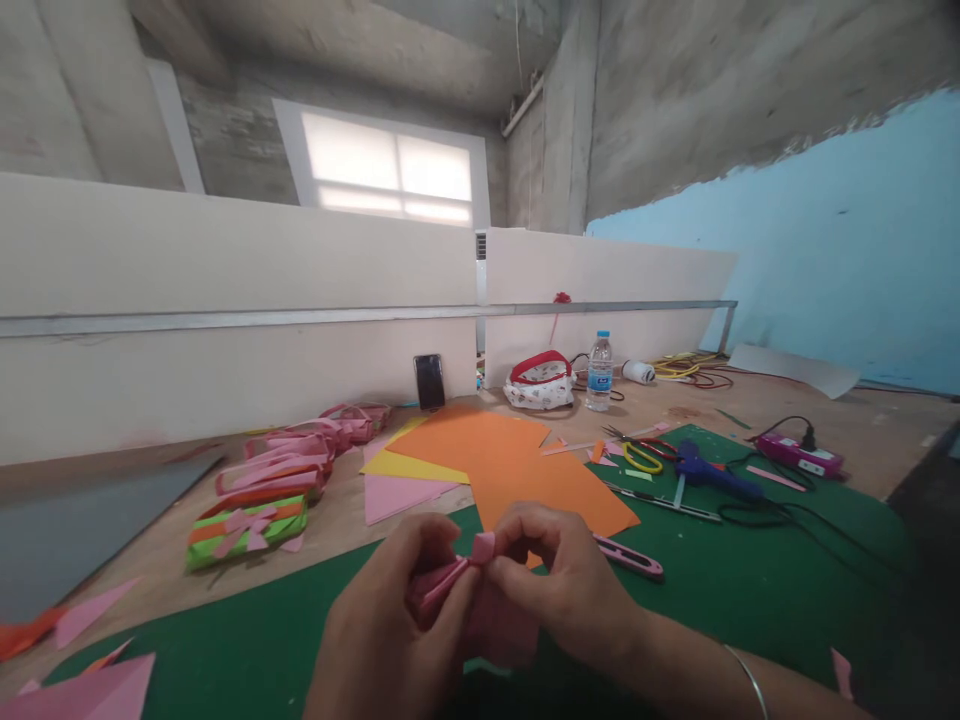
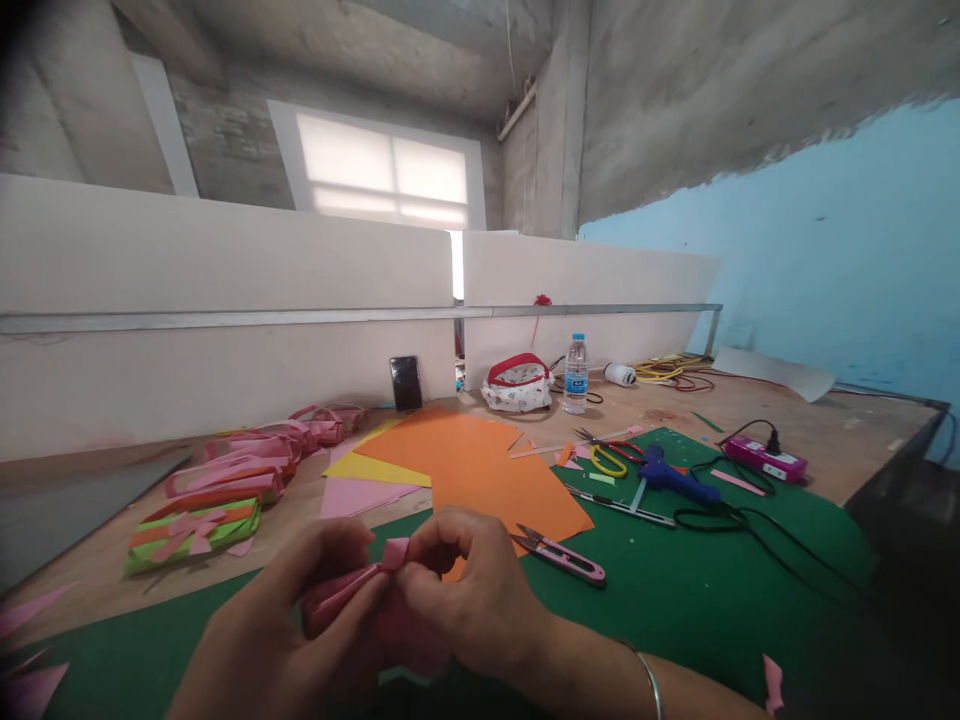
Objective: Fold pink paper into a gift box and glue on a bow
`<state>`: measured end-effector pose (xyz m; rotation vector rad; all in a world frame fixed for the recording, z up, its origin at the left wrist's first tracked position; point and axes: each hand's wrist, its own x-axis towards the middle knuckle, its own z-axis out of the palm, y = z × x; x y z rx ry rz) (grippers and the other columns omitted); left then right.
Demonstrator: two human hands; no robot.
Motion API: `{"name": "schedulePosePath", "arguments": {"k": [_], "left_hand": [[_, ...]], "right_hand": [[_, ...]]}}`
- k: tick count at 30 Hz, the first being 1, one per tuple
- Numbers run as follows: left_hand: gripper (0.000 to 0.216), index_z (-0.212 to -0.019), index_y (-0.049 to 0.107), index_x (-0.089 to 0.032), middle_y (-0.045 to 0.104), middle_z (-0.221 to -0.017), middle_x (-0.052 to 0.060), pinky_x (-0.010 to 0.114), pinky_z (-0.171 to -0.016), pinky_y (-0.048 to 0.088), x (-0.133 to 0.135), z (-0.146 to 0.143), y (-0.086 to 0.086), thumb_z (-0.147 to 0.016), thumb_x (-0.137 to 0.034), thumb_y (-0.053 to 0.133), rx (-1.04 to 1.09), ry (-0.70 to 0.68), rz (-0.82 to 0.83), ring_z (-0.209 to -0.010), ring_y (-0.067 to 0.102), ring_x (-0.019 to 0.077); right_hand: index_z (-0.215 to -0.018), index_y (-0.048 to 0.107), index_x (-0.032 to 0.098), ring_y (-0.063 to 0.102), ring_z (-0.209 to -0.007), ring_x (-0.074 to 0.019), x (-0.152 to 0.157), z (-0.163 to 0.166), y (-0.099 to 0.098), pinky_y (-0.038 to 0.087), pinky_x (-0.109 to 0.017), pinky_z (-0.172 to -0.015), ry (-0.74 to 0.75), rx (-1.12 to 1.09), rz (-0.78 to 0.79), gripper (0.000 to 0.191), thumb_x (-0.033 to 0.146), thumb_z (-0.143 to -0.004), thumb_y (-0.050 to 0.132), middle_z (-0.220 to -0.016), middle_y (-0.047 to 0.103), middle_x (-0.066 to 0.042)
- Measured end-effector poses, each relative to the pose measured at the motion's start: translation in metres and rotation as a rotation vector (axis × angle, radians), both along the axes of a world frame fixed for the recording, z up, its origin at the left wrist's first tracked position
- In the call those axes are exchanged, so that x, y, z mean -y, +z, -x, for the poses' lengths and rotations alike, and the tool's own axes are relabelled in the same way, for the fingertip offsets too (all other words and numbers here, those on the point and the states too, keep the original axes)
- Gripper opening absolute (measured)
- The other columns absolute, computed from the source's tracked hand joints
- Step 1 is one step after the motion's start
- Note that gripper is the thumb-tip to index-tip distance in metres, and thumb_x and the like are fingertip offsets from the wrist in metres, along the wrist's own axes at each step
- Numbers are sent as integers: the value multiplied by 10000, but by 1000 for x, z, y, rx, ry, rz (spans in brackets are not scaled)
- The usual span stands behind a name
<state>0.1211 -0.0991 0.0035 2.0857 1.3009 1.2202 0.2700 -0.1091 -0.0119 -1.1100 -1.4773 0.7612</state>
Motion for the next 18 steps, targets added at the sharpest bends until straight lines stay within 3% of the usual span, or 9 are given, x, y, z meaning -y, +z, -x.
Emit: {"name": "schedulePosePath", "arguments": {"k": [4, 12, 18], "left_hand": [[208, -681, 528, -247, 609, -602, -36, 248, -533, 439, -2, 2, -4, -787, -426, 532, -67, -15, -39, -544, 566, 143], [187, -751, 613, -250, 675, -722, -13, 257, -632, 489, -9, 2, -7, -820, -385, 504, 24, -157, -22, -683, 640, 161], [142, -743, 616, -234, 638, -746, -20, 207, -601, 466, -10, 5, -10, -817, -334, 547, -124, -175, -115, -678, 616, 123]], "right_hand": [[-685, 617, 143, 533, -654, -120, -1, 0, 0, 424, -235, -625, 12, -24, -19, 52, 132, -719, 578, -680, 587, -2], [-704, 653, 139, 558, -702, -143, -1, 1, -3, 436, -257, -658, 13, -13, -117, 84, 202, -748, 622, -708, 595, -25], [-666, 609, 145, 516, -647, -121, 0, 0, -2, 416, -244, -626, -41, 104, -131, 94, 151, -756, 581, -667, 553, -2]]}}
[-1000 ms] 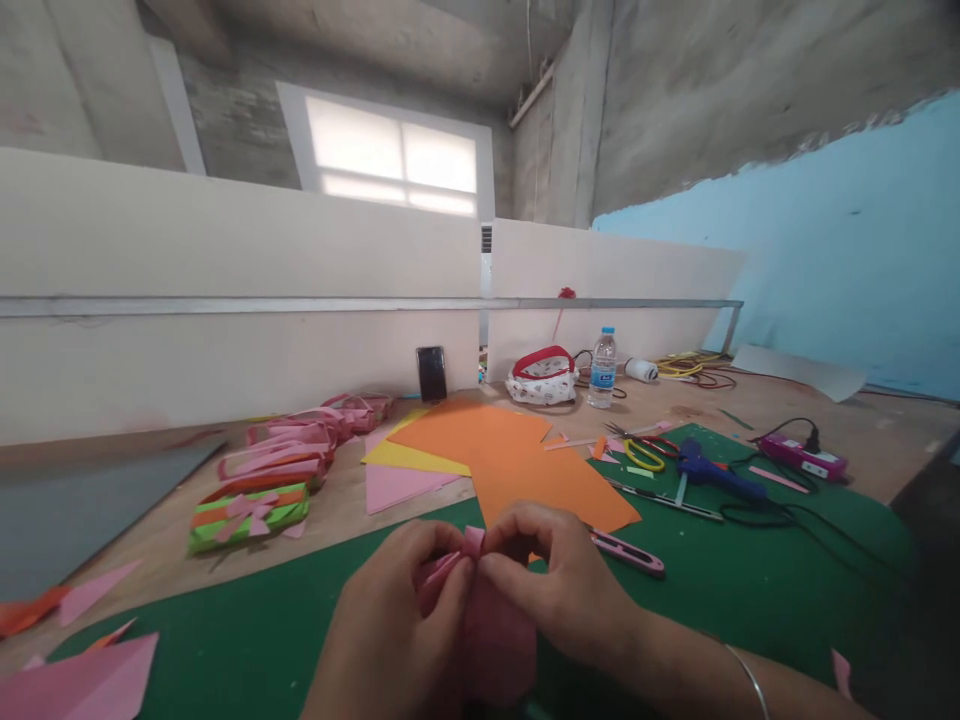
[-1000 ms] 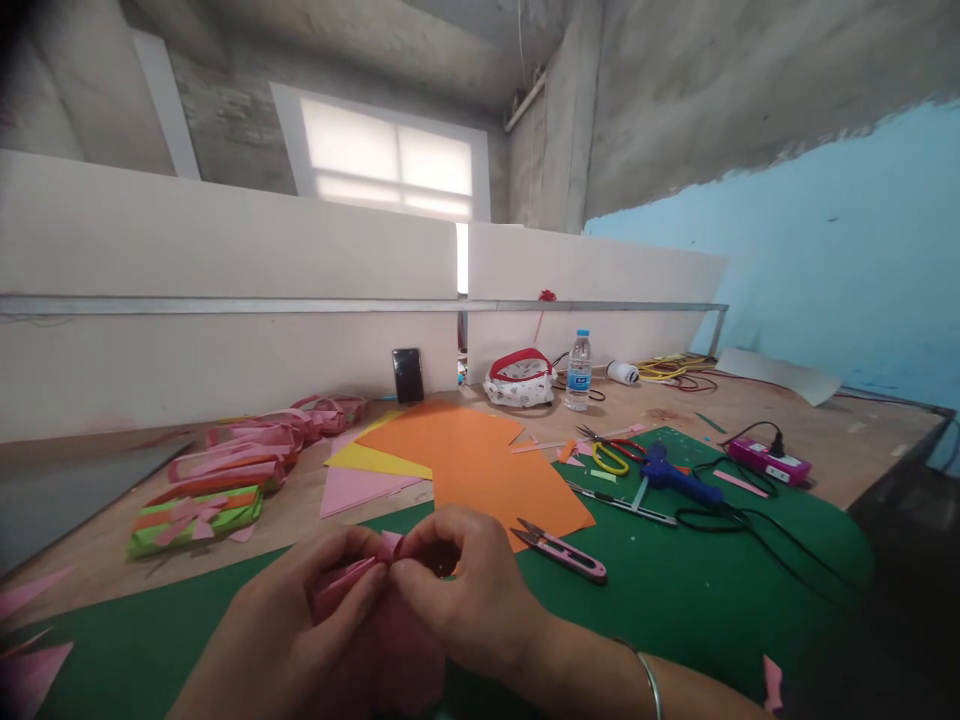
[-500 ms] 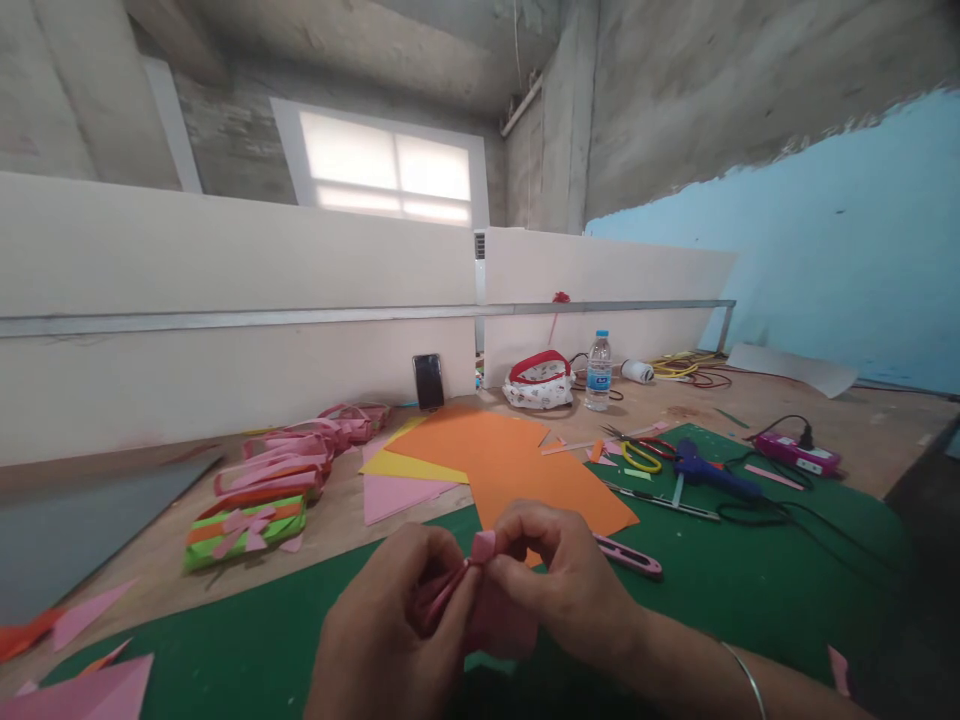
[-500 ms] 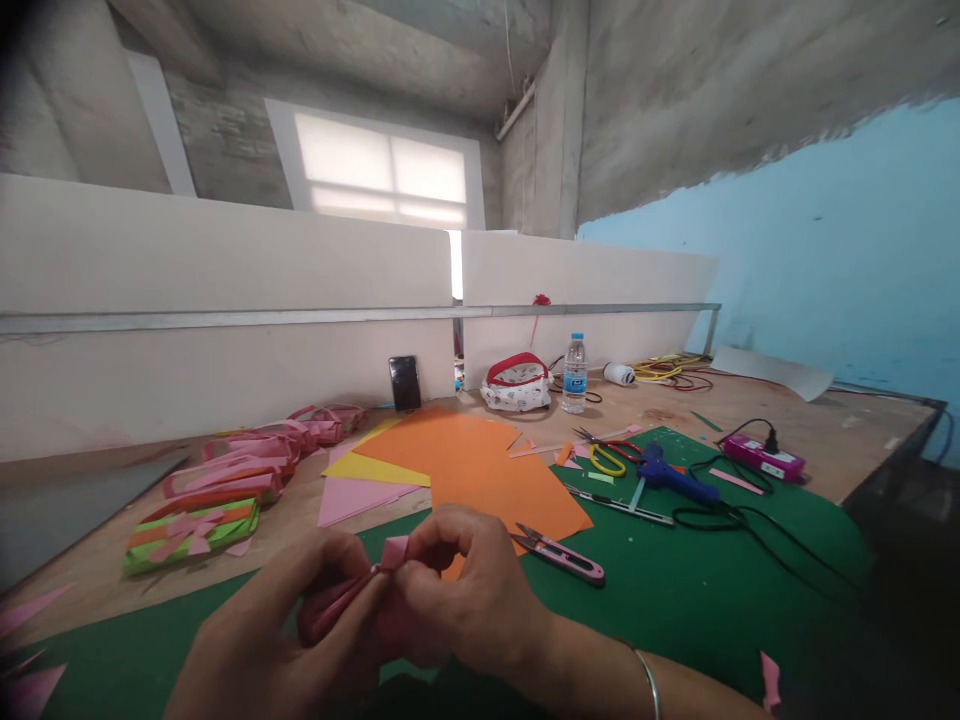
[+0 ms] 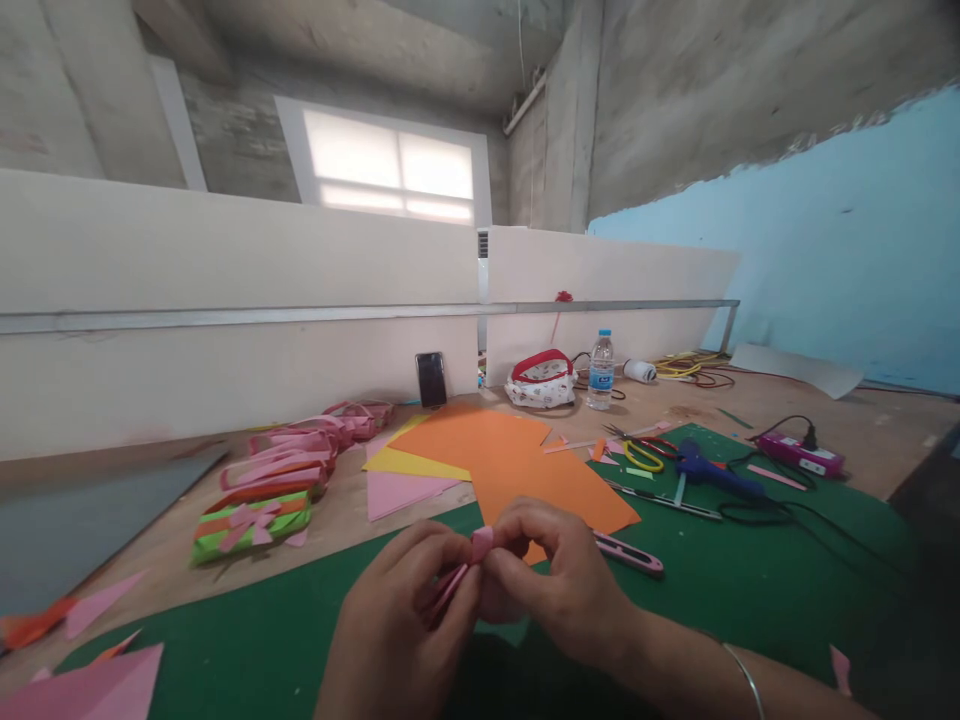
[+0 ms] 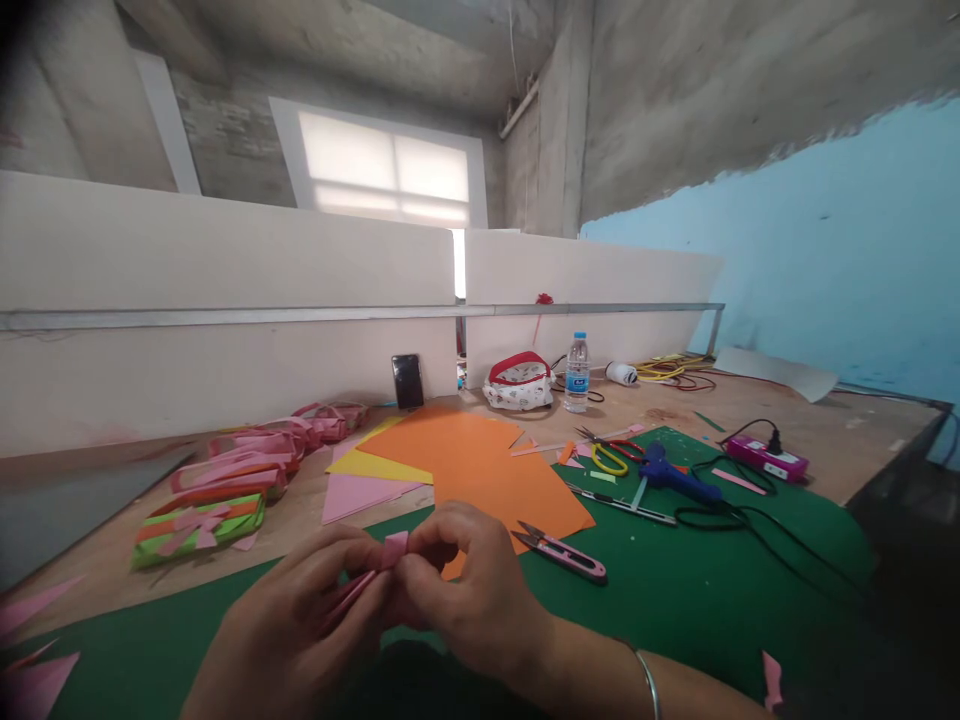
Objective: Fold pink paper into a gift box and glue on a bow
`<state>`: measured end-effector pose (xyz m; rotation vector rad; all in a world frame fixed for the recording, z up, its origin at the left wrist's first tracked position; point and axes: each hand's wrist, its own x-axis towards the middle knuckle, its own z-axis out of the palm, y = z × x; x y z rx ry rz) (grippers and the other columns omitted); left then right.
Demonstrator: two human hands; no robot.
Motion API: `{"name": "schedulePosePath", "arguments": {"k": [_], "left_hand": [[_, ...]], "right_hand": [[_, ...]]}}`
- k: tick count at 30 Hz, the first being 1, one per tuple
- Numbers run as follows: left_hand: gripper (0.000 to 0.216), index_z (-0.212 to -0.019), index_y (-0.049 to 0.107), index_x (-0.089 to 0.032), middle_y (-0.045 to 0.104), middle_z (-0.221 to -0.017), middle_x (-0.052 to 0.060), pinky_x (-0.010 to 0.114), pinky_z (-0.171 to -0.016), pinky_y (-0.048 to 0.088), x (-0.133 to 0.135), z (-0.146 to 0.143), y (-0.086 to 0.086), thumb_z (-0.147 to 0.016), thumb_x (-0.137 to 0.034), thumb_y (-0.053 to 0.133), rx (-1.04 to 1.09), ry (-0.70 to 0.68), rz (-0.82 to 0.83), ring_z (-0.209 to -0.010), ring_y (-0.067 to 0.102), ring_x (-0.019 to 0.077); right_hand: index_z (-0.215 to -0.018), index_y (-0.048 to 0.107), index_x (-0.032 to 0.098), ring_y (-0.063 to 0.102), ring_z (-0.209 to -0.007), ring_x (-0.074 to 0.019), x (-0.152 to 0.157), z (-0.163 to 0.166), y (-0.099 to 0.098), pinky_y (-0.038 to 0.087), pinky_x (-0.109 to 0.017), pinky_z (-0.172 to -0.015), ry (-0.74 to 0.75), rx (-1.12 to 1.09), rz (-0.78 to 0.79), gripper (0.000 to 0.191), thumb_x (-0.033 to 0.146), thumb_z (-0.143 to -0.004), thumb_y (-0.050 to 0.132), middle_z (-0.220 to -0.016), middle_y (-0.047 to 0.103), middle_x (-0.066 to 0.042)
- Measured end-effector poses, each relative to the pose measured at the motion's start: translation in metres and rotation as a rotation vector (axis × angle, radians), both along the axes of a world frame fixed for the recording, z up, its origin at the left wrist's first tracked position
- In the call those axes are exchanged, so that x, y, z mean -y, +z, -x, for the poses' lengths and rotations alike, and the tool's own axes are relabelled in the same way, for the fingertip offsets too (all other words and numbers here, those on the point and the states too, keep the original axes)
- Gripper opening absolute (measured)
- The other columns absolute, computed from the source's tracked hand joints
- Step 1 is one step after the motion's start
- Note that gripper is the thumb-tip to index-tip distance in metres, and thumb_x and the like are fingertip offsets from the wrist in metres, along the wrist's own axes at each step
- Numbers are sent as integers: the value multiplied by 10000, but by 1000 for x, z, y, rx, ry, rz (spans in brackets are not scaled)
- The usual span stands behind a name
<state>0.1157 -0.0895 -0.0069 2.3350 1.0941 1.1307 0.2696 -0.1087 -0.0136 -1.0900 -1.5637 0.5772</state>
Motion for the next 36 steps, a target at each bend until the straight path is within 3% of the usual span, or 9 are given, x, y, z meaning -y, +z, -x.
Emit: {"name": "schedulePosePath", "arguments": {"k": [4, 10, 16, 25, 30, 34, 36], "left_hand": [[168, -755, 615, -244, 630, -758, -23, 203, -622, 476, -2, 2, -2, -848, -341, 515, -16, -23, -70, -692, 620, 117], [194, -759, 617, -257, 642, -742, -30, 235, -613, 504, -5, 2, -3, -804, -439, 571, 27, 62, 6, -660, 640, 141], [233, -747, 626, -239, 651, -744, -12, 224, -636, 498, -6, 5, -3, -860, -386, 484, -55, -21, -13, -708, 648, 137], [194, -728, 626, -232, 637, -751, -9, 221, -608, 465, -7, 6, -2, -851, -322, 506, -158, -32, -104, -705, 617, 134], [97, -795, 633, -241, 637, -783, -15, 231, -632, 472, -9, 6, -7, -834, -277, 552, -126, -48, -282, -725, 618, 128], [40, -830, 619, -252, 652, -799, -31, 264, -676, 469, -10, 7, -9, -811, -235, 587, -130, -23, -516, -748, 614, 132], [51, -849, 611, -248, 653, -808, -30, 278, -681, 462, -10, 7, -10, -801, -234, 602, -139, -11, -585, -752, 608, 137]], "right_hand": [[-659, 594, 154, 514, -651, -121, 1, -2, 1, 414, -244, -631, 23, 20, -39, 104, 155, -762, 581, -676, 561, -1], [-661, 604, 156, 520, -654, -126, 1, -3, 0, 415, -247, -624, -6, -50, -26, 128, 210, -776, 618, -675, 571, -4], [-738, 668, 146, 555, -700, -144, 1, -3, -3, 436, -265, -662, 13, -34, -96, 84, 186, -784, 610, -737, 627, -39], [-644, 592, 168, 527, -630, -118, -1, 0, -5, 421, -239, -615, -27, 13, -103, 103, 105, -725, 592, -647, 557, 13], [-602, 528, 172, 493, -605, -106, 0, 0, -3, 398, -228, -593, -14, -20, 19, 120, 123, -702, 573, -616, 529, 29], [-639, 528, 172, 495, -575, -101, 0, -2, 1, 391, -216, -550, 151, -232, 233, 105, 200, -713, 597, -593, 534, 39], [-635, 534, 172, 493, -562, -98, 0, -3, 3, 389, -214, -541, 219, -321, 265, 110, 213, -708, 606, -577, 531, 43]]}}
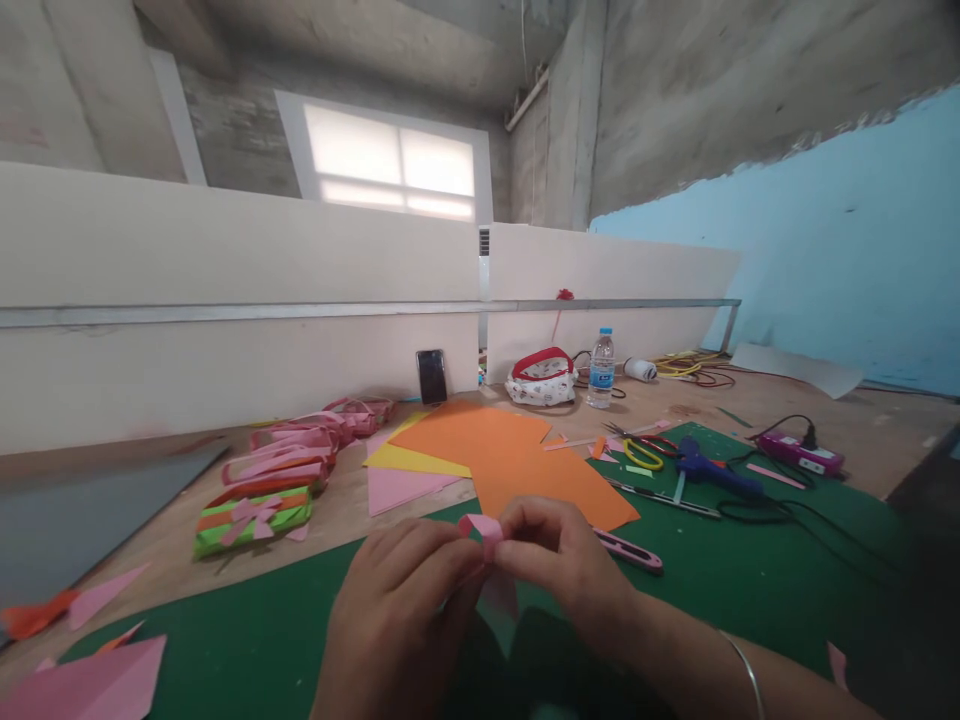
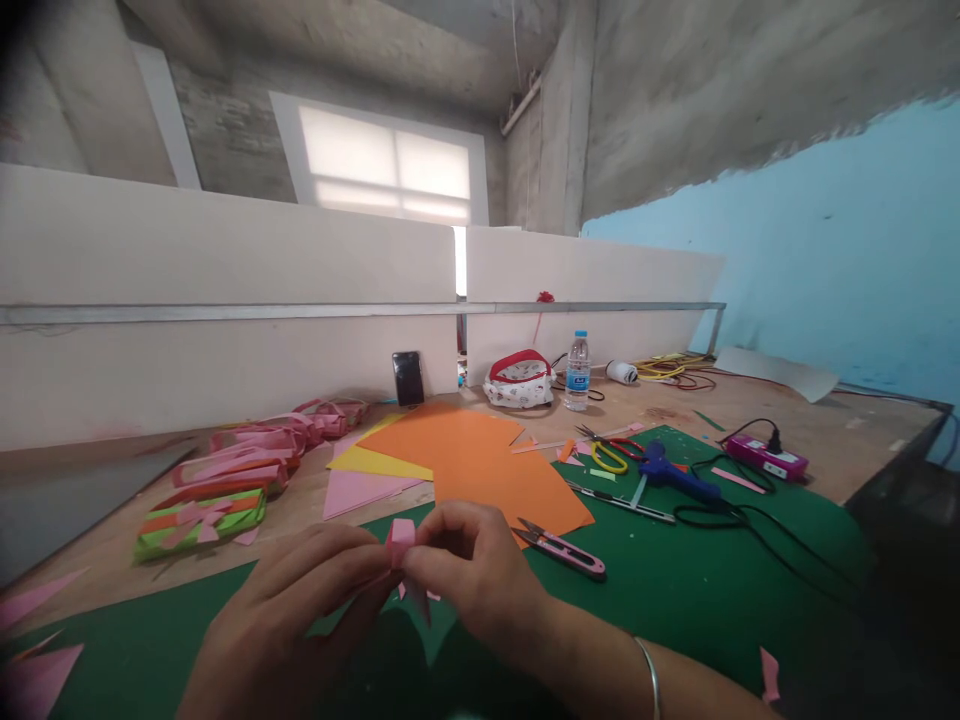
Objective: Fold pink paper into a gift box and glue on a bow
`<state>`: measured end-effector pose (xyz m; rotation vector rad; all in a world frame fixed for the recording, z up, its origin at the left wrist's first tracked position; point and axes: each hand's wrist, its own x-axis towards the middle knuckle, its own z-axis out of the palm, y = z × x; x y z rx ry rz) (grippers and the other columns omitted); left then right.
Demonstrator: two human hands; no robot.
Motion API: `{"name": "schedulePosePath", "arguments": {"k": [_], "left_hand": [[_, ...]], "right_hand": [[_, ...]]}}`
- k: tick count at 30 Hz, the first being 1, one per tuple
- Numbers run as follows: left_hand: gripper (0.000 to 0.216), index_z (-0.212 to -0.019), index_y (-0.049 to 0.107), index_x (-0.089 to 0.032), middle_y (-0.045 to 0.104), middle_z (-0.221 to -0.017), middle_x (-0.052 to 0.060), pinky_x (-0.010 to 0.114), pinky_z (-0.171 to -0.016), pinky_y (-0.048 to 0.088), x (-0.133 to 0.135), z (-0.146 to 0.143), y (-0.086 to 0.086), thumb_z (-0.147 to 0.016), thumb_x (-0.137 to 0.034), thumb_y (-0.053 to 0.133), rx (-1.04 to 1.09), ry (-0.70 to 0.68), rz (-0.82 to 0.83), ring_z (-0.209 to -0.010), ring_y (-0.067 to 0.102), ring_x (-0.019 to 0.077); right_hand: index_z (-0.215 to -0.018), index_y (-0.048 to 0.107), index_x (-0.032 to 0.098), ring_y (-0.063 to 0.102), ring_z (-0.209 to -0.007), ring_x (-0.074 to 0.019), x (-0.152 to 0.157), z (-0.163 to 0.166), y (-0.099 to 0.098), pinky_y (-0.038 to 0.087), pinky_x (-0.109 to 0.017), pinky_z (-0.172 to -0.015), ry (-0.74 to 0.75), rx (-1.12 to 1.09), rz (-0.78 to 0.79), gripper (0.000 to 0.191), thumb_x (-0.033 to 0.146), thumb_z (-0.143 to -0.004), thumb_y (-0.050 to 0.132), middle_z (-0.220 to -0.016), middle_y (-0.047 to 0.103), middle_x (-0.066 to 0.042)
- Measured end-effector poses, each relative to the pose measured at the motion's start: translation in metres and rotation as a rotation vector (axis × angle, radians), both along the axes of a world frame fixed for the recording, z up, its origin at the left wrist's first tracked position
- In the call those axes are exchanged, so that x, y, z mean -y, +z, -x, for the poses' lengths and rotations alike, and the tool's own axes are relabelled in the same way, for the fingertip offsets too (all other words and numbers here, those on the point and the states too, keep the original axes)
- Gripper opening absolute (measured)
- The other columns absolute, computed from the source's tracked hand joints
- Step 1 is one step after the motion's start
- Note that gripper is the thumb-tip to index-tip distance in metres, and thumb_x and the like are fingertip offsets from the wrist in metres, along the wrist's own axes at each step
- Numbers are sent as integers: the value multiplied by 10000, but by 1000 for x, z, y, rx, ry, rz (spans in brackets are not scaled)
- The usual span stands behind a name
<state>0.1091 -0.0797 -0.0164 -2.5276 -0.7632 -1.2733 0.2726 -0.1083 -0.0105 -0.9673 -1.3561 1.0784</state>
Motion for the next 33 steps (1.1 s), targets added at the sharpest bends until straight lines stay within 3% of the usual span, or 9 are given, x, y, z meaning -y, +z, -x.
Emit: {"name": "schedulePosePath", "arguments": {"k": [4, 11, 18, 20, 23, 26, 33], "left_hand": [[74, -853, 588, -231, 642, -795, -24, 295, -666, 435, 0, 0, 1, -788, -225, 622, -45, -6, -65, -737, 590, 144], [147, -905, 549, -201, 647, -815, -6, 304, -729, 385, 2, 2, 2, -781, -169, 621, -55, -35, -217, -792, 559, 145], [204, -1006, 610, -177, 619, -814, 14, 290, -725, 370, 0, 5, 2, -812, -133, 564, -40, -79, -297, -798, 537, 139], [165, -961, 611, -181, 611, -821, 14, 286, -723, 368, -2, 6, 2, -802, -152, 583, -47, -54, -296, -788, 532, 136], [123, -925, 600, -185, 605, -850, 19, 274, -733, 384, -3, 5, 2, -808, -152, 579, 26, 1, -237, -798, 534, 135], [81, -887, 593, -208, 613, -855, 9, 256, -723, 403, -3, 4, 1, -835, -164, 548, 64, 43, -149, -799, 550, 135], [90, -891, 604, -199, 623, -879, 24, 265, -734, 430, -7, 2, -6, -851, -183, 525, 48, 53, -141, -823, 576, 150]], "right_hand": [[-579, 532, 168, 484, -566, -98, 1, 0, 3, 384, -217, -550, -18, -2, -36, 147, 214, -705, 592, -567, 519, 36], [-609, 508, 171, 460, -557, -91, 1, 3, 2, 357, -208, -527, -53, -10, 65, 136, 223, -694, 601, -564, 486, 49], [-670, 517, 162, 502, -600, -109, -3, 0, -2, 380, -226, -573, -34, -41, 122, 179, 254, -710, 665, -603, 519, 35], [-718, 541, 164, 496, -617, -113, -2, -2, -3, 390, -235, -584, -96, 4, 7, 130, 227, -729, 653, -639, 521, 29], [-800, 606, 163, 516, -685, -131, 2, -4, -5, 419, -254, -632, -211, 210, -367, 38, 170, -765, 618, -720, 539, -1], [-904, 648, 144, 546, -796, -162, 5, -4, -6, 440, -274, -695, -241, 446, -653, 123, 136, -792, 598, -824, 580, -57], [-861, 613, 145, 553, -745, -168, 4, -1, -11, 425, -288, -668, -376, 622, -716, 73, 122, -807, 570, -764, 607, -49]]}}
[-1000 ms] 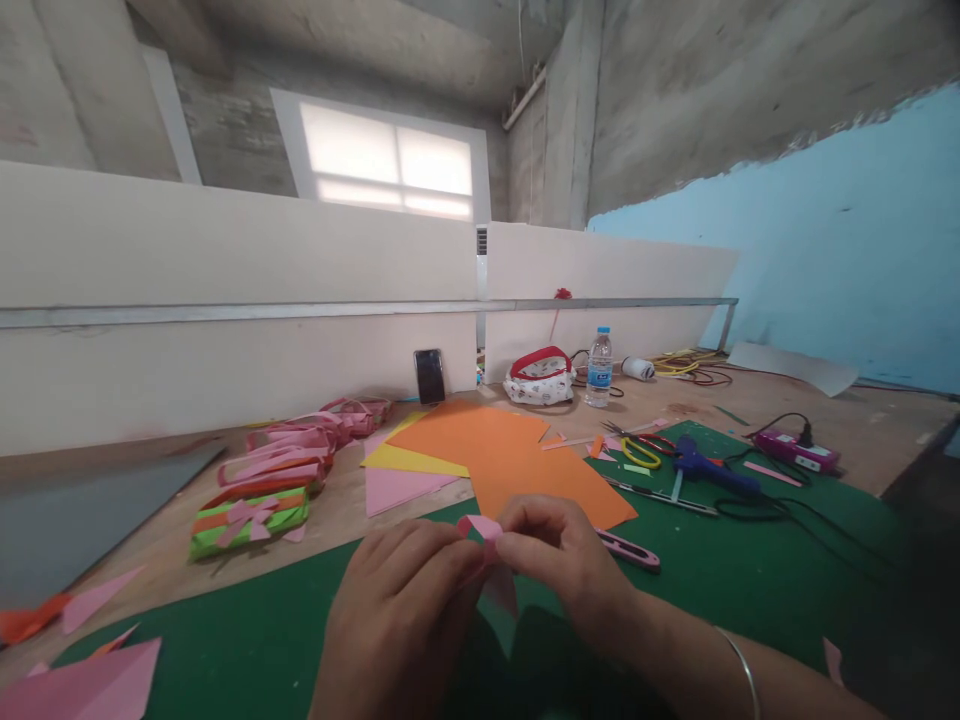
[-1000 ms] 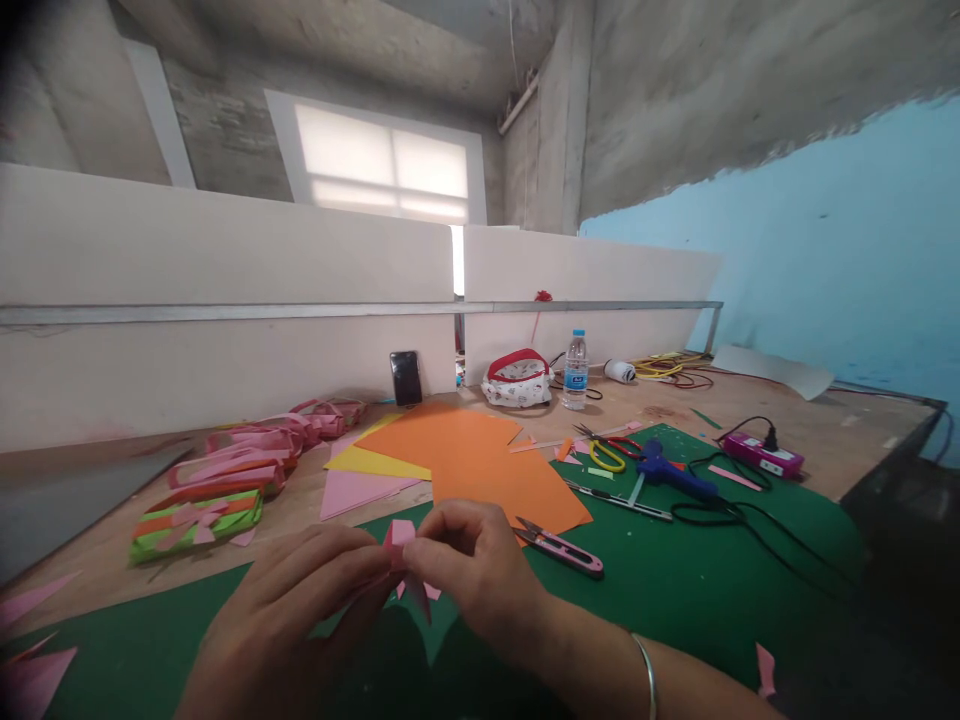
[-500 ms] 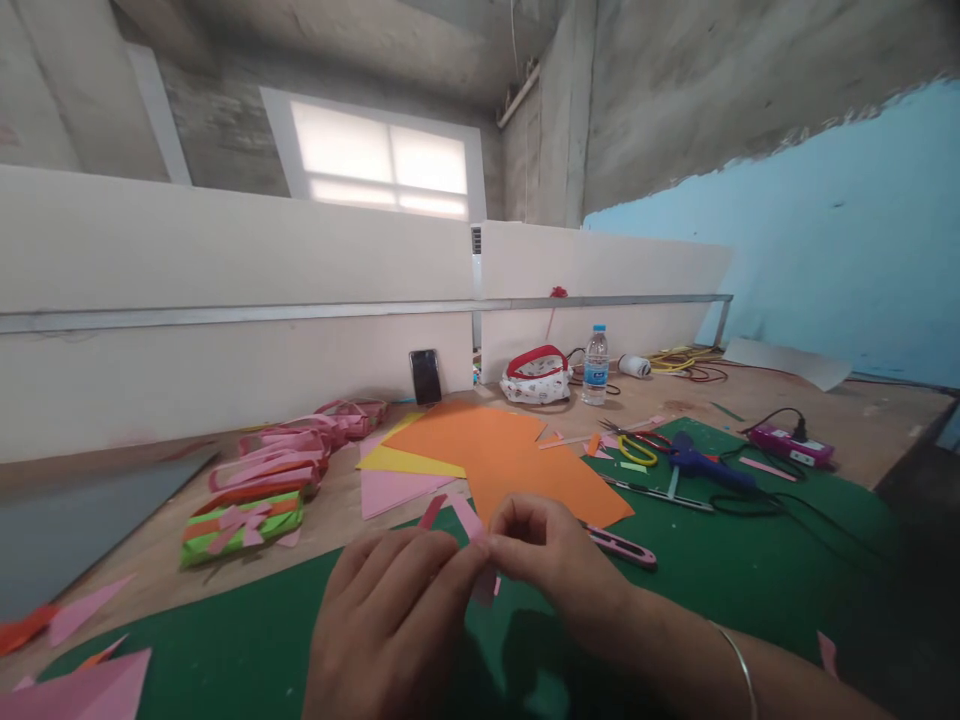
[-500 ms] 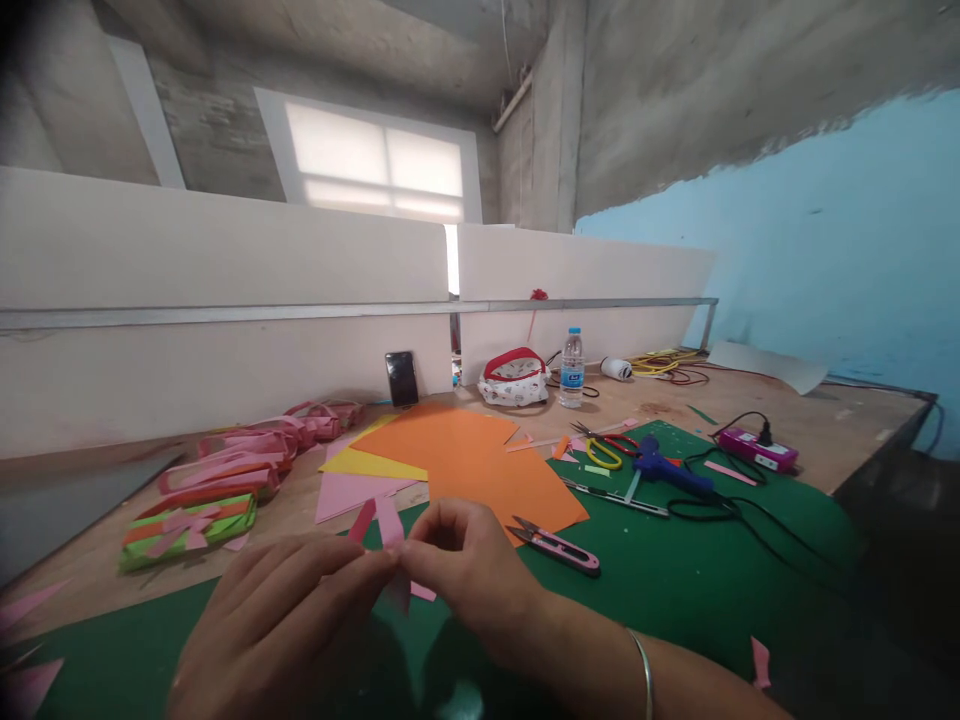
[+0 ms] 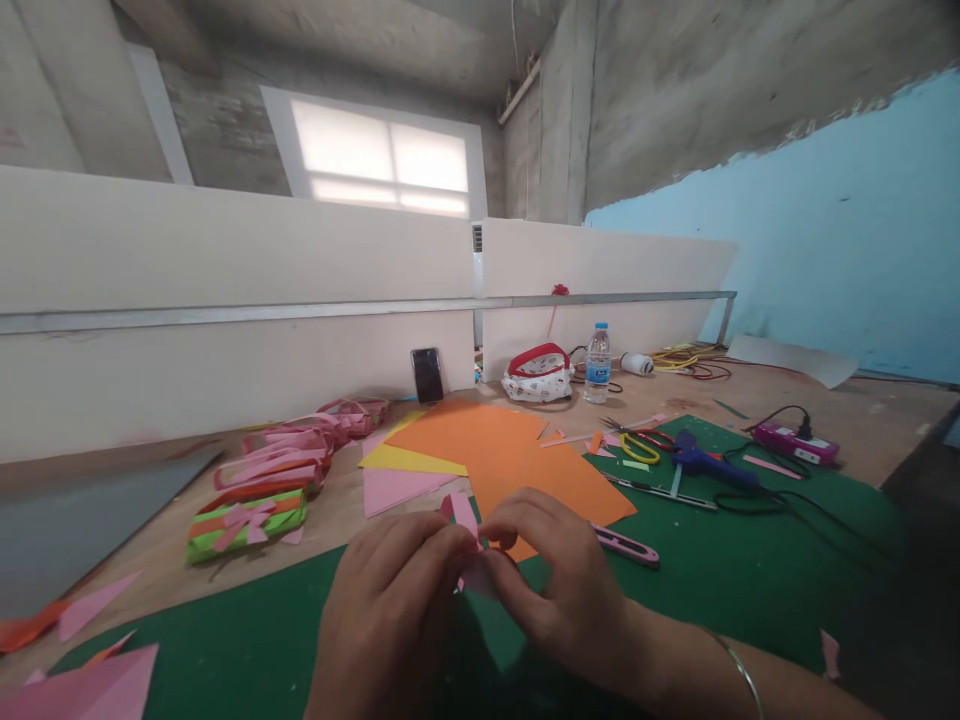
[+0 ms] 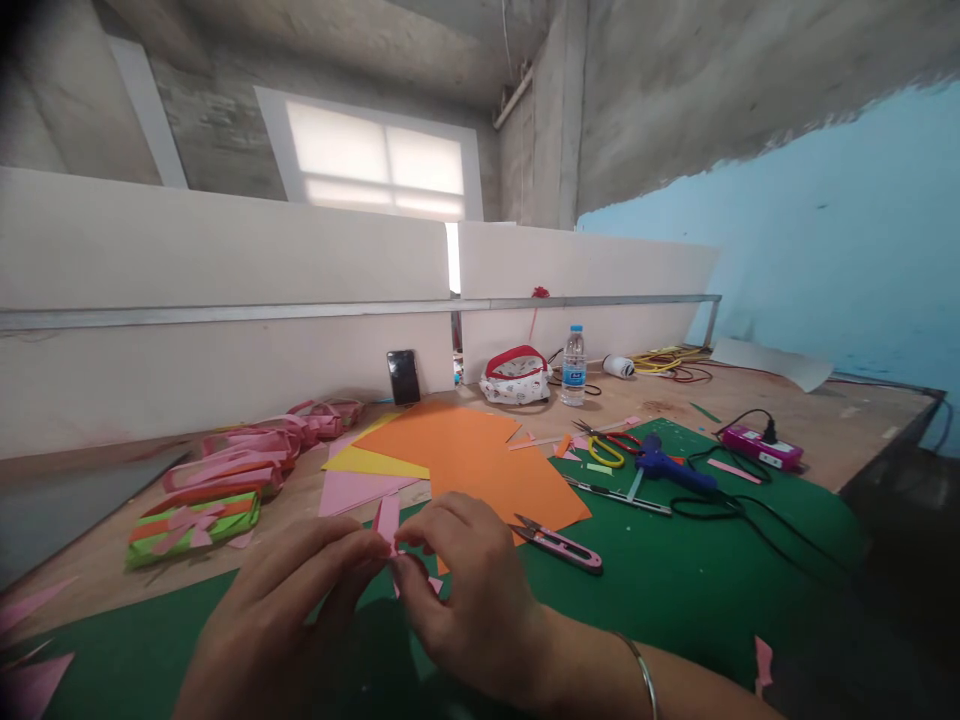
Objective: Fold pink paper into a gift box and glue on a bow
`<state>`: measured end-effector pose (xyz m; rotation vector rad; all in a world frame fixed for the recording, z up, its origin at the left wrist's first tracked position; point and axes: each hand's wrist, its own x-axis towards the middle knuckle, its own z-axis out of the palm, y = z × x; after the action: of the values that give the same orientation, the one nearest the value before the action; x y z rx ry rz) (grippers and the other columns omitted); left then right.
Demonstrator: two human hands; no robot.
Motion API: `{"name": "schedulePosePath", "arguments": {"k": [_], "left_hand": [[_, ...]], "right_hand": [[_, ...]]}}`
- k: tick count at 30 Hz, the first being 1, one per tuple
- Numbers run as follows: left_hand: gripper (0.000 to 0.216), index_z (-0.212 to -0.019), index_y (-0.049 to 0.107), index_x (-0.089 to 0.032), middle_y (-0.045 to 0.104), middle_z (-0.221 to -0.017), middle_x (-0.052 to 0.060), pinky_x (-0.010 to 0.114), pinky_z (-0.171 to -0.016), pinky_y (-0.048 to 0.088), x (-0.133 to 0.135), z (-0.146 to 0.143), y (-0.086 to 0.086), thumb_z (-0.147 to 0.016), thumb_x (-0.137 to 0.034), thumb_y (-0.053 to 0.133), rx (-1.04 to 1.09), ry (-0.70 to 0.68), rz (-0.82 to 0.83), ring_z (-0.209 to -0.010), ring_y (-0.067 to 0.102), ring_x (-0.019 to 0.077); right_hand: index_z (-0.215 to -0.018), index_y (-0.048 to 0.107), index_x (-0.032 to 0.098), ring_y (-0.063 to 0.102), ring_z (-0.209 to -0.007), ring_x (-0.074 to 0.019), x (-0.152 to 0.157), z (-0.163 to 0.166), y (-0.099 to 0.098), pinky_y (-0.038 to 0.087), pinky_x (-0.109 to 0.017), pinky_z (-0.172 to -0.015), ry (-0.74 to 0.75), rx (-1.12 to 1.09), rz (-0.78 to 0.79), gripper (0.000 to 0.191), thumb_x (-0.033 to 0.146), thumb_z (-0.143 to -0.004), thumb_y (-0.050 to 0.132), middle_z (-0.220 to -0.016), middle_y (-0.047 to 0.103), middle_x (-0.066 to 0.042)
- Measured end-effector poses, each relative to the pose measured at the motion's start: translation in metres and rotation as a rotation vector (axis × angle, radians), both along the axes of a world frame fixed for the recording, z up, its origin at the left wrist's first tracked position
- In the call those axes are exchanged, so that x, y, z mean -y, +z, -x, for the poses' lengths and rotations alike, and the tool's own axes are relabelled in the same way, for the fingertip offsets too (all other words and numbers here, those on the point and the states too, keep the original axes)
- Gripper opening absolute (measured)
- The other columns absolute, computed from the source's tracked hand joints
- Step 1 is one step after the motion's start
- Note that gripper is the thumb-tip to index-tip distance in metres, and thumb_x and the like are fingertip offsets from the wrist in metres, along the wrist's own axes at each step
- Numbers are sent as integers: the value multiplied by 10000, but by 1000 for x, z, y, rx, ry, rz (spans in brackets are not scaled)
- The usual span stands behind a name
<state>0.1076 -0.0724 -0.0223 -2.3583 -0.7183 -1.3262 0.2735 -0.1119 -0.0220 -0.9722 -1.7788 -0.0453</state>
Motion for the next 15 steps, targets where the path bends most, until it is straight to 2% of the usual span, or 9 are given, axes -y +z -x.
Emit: {"name": "schedulePosePath", "arguments": {"k": [3, 7, 11, 15], "left_hand": [[81, -876, 598, -200, 618, -846, 10, 242, -688, 440, 0, -2, 0, -853, -193, 522, 12, -20, 70, -766, 576, 130], [82, -878, 606, -236, 624, -841, -19, 177, -658, 469, 3, -3, 6, -838, -219, 536, 31, -99, 300, -761, 599, 100], [109, -818, 625, -250, 649, -832, -22, 169, -615, 482, 6, -4, 11, -822, -223, 520, 104, -115, 551, -737, 624, 106], [113, -805, 617, -246, 671, -801, -16, 230, -685, 496, 9, -8, 15, -823, -273, 509, 114, -90, 804, -735, 635, 143]], "right_hand": [[-813, 592, 167, 560, -715, -167, -2, 1, -5, 399, -296, -655, -74, 72, -111, 47, 127, -817, 567, -739, 630, -33], [-815, 563, 169, 545, -655, -157, -1, 3, -8, 374, -293, -624, -130, 108, -210, 57, 114, -804, 574, -703, 630, -21], [-869, 560, 168, 559, -683, -173, 2, 4, -7, 375, -297, -632, -173, 125, -145, 109, 114, -774, 561, -752, 638, -29], [-799, 546, 185, 548, -637, -158, 3, 5, -7, 361, -278, -600, -199, 75, -105, 88, 107, -785, 507, -684, 611, -7]]}}
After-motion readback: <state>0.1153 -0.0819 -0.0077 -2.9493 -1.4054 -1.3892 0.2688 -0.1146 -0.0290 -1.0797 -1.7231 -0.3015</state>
